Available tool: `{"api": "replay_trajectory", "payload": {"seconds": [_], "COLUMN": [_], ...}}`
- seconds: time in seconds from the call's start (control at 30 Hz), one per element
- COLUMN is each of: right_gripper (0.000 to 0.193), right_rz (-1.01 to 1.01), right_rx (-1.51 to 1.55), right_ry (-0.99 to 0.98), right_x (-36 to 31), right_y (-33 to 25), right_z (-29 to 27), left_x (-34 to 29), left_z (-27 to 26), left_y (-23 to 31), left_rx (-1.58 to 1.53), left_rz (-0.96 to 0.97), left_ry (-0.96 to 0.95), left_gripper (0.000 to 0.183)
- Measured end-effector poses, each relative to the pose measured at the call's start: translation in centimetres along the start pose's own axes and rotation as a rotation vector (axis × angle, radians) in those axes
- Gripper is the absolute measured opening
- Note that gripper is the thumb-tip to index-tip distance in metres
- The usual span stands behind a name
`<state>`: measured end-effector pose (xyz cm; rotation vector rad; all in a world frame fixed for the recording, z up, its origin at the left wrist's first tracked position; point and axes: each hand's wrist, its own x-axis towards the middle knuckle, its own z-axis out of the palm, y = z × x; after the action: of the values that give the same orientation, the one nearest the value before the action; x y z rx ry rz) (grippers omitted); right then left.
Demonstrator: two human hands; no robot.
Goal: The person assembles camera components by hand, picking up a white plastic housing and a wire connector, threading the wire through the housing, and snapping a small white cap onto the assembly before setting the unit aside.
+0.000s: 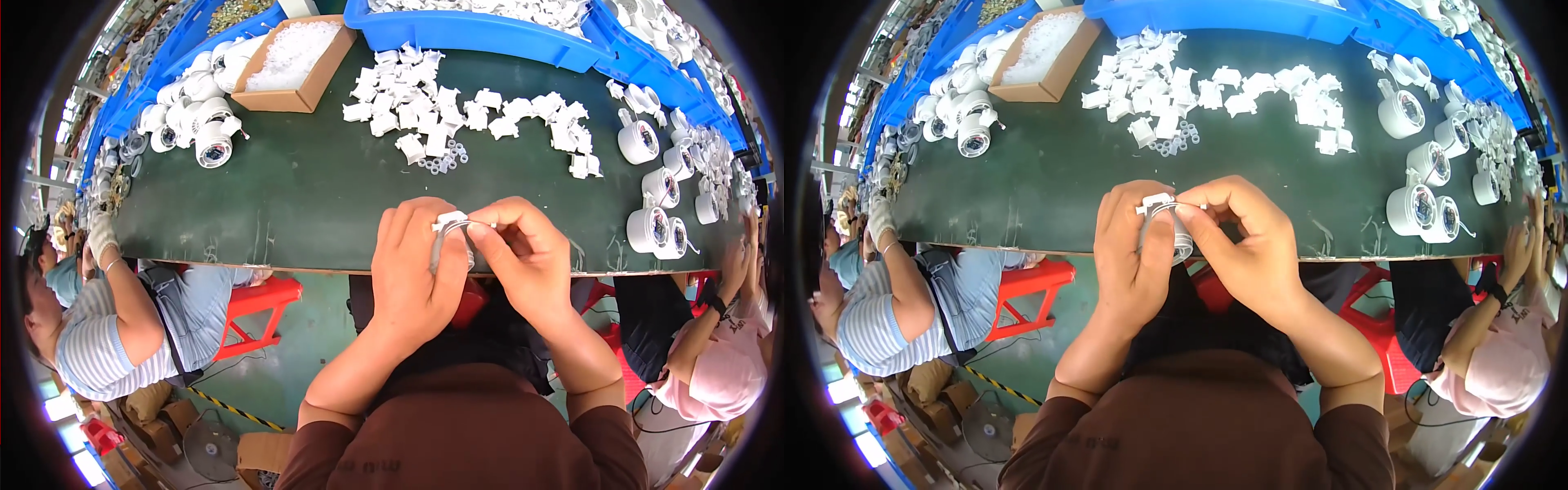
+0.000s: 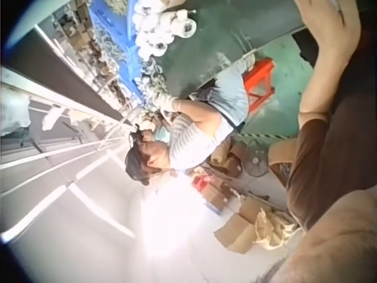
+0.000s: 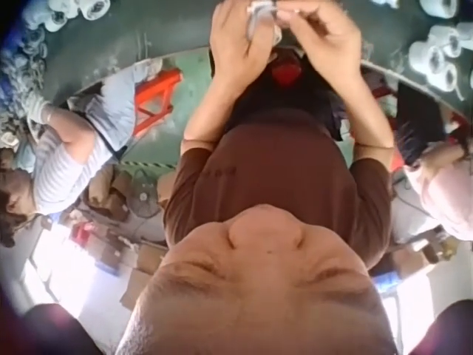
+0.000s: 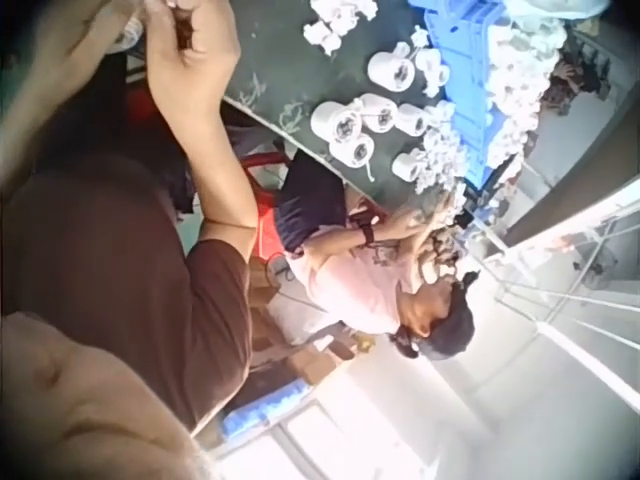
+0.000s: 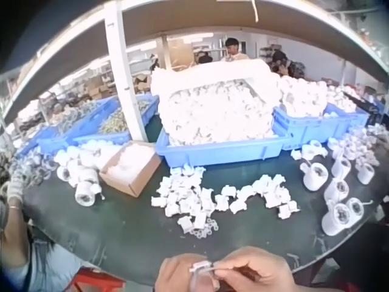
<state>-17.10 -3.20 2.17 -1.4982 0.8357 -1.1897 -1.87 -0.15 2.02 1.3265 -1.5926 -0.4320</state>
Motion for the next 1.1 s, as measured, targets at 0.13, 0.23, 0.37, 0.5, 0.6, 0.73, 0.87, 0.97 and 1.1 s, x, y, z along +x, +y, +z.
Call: {"api": "replay_trajectory", "payload": {"seconds": [0.13,0.23,0.37,0.5,0.6,0.73,0.87,0.97,1.1], "right_gripper": [0.008,0.007,0.009,0.014,0.026,0.036,0.037,0.039,0.046], "right_rz": [0.289,0.279,0.345,0.026,-0.221,-0.412,-0.314,0.202,0.054], "right_rx": [0.209,0.23,0.2,-0.408,-0.853,-0.979,-1.012,-0.108,0.003], "right_ry": [-0.02,-0.063,-0.201,-0.095,-0.004,-0.152,-0.203,-0.171,-0.213], "right_x": [0.2,0.3,1.3,5.2,8.6,10.1,9.8,7.5,3.4], "right_y": [-0.6,-0.9,-1.8,-0.5,1.5,3.4,3.0,0.7,-0.6], "right_z": [-0.3,-1.0,-2.4,-5.2,-7.0,-7.1,-7.1,-6.1,-3.4], "left_x": [0.2,0.5,0.3,0.2,0.4,0.4,0.1,-0.3,0.0], "left_z": [0.0,-0.3,-0.3,-0.2,-0.1,-0.3,-0.7,-1.0,-1.2], "left_y": [0.4,0.3,0.1,0.2,0.2,0.4,-0.4,0.3,0.6], "left_rx": [0.027,0.011,-0.005,-0.002,-0.001,-0.003,-0.023,-0.516,-0.94], "left_rz": [0.031,0.062,0.06,0.001,0.004,-0.008,0.025,-0.366,-0.679], "left_ry": [-0.02,-0.068,-0.059,-0.006,-0.008,-0.017,0.002,-0.059,-0.141], "left_gripper": [0.014,0.014,0.013,0.011,0.01,0.01,0.015,0.022,0.029]}}
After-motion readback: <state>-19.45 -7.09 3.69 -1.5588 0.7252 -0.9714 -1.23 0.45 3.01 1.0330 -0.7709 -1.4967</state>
